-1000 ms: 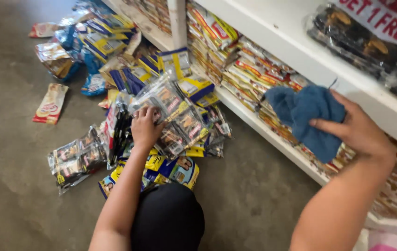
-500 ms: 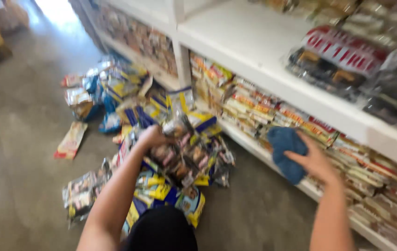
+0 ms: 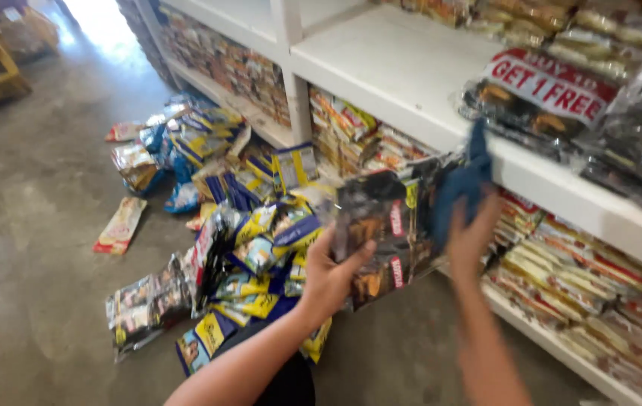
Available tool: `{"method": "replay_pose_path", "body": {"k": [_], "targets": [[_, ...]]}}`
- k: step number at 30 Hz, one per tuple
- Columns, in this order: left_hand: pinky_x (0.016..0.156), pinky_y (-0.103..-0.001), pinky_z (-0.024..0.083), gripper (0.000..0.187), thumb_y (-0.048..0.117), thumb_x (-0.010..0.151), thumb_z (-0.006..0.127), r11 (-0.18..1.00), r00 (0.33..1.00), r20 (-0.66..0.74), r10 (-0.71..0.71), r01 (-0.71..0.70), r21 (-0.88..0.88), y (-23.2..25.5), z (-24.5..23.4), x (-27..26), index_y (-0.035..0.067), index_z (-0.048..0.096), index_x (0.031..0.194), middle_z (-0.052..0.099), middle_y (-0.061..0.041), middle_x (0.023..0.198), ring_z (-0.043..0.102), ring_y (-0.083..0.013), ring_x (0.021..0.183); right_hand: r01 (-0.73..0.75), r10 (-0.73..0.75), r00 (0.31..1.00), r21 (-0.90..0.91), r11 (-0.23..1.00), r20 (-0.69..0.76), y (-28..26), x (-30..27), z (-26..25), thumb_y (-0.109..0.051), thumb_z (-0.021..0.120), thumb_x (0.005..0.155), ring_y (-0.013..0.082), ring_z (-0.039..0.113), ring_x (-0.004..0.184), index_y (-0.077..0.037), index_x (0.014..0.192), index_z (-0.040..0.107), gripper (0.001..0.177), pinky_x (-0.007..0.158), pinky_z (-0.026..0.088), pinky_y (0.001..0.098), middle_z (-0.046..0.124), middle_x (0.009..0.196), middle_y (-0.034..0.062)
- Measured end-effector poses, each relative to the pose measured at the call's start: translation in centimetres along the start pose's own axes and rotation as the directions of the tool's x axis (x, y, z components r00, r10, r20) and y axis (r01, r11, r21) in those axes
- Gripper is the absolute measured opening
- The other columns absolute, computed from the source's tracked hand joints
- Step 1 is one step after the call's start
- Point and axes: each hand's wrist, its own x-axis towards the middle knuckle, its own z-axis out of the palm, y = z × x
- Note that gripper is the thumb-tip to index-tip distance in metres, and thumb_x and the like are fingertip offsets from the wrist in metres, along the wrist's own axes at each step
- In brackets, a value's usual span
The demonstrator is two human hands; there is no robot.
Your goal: Organize and stock coffee and snack packets onto store shelves, including picking up items from the floor.
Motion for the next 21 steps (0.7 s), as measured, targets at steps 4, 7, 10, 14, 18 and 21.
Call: {"method": "replay_pose_path", "body": {"k": [4, 7, 10, 14, 18, 21], "targets": [[0.081, -0.026, 0.056, 0.031, 0.009, 0.092, 0.076, 0.977, 0.986, -0.050, -0.157, 0.147, -0.154, -1.6, 0.3, -1.3, 0.000, 0.067, 0.120, 0.073, -0.002, 0.103, 0.066, -0.0095, 0.091, -0.193, 0.204, 0.979, 0.256, 0.947, -0.017, -0.4, -1.3, 0.5, -0.034, 0.055, 0.107, 0.0335, 0.049, 0.137, 0.001, 0.147, 0.049, 0.054, 0.122, 0.032, 0.0466, 0.053, 0.148, 0.0205], [0.084, -0.025, 0.055, 0.030, 0.009, 0.092, 0.073, 0.974, 0.991, -0.115, -0.068, 0.041, -0.225, -5.9, -0.1, -1.4, 0.000, 0.067, 0.120, 0.073, -0.001, 0.103, 0.065, -0.0086, 0.093, 0.273, -0.281, 0.957, 0.108, 0.956, 0.067, -9.9, -3.4, -0.4, -0.039, 0.057, 0.096, 0.0342, 0.048, 0.134, -0.006, 0.142, 0.054, 0.057, 0.120, 0.030, 0.0480, 0.053, 0.143, 0.0180], [0.083, -0.027, 0.055, 0.031, 0.010, 0.091, 0.071, 0.946, 0.985, -0.135, -0.103, 0.056, -0.318, -4.5, -0.3, -0.5, 0.002, 0.068, 0.121, 0.074, 0.000, 0.103, 0.066, -0.0083, 0.091, 0.454, -0.450, 0.872, 0.029, 0.891, 0.190, -11.6, -3.4, 0.2, -0.044, 0.058, 0.088, 0.0335, 0.051, 0.130, -0.014, 0.136, 0.062, 0.056, 0.119, 0.033, 0.0484, 0.057, 0.137, 0.0142], [0.090, -0.027, 0.051, 0.028, 0.008, 0.092, 0.076, 0.961, 0.976, -0.092, -0.200, 0.177, -0.212, -2.8, -1.0, -0.6, 0.001, 0.068, 0.118, 0.074, -0.001, 0.104, 0.065, -0.0077, 0.095, -0.100, 0.031, 0.985, 0.422, 0.901, 0.168, -6.5, 1.2, -0.1, -0.050, 0.060, 0.102, 0.0269, 0.059, 0.127, -0.006, 0.146, 0.049, 0.063, 0.113, 0.044, 0.0407, 0.061, 0.136, 0.0113], [0.090, -0.026, 0.052, 0.033, 0.009, 0.089, 0.076, 0.953, 0.985, 0.054, -0.164, 0.172, -0.248, -1.8, -2.0, -0.8, 0.003, 0.068, 0.120, 0.074, 0.000, 0.106, 0.066, -0.0077, 0.096, -0.743, 0.649, 0.669, 0.353, 0.569, 0.361, 15.2, 0.7, -1.6, -0.046, 0.056, 0.106, 0.0252, 0.065, 0.110, -0.005, 0.141, 0.060, 0.054, 0.100, 0.050, 0.0387, 0.068, 0.128, 0.0106], [0.090, -0.028, 0.052, 0.027, 0.009, 0.092, 0.078, 0.960, 0.990, 0.056, -0.127, 0.137, -0.244, -4.5, -2.5, -0.3, -0.001, 0.070, 0.116, 0.074, -0.001, 0.105, 0.066, -0.0105, 0.096, -0.708, 0.591, 0.614, 0.696, 0.119, 0.523, 16.6, 0.4, -4.3, -0.047, 0.064, 0.098, 0.0206, 0.069, 0.114, -0.008, 0.142, 0.061, 0.059, 0.102, 0.052, 0.0337, 0.071, 0.130, 0.0075]]}}
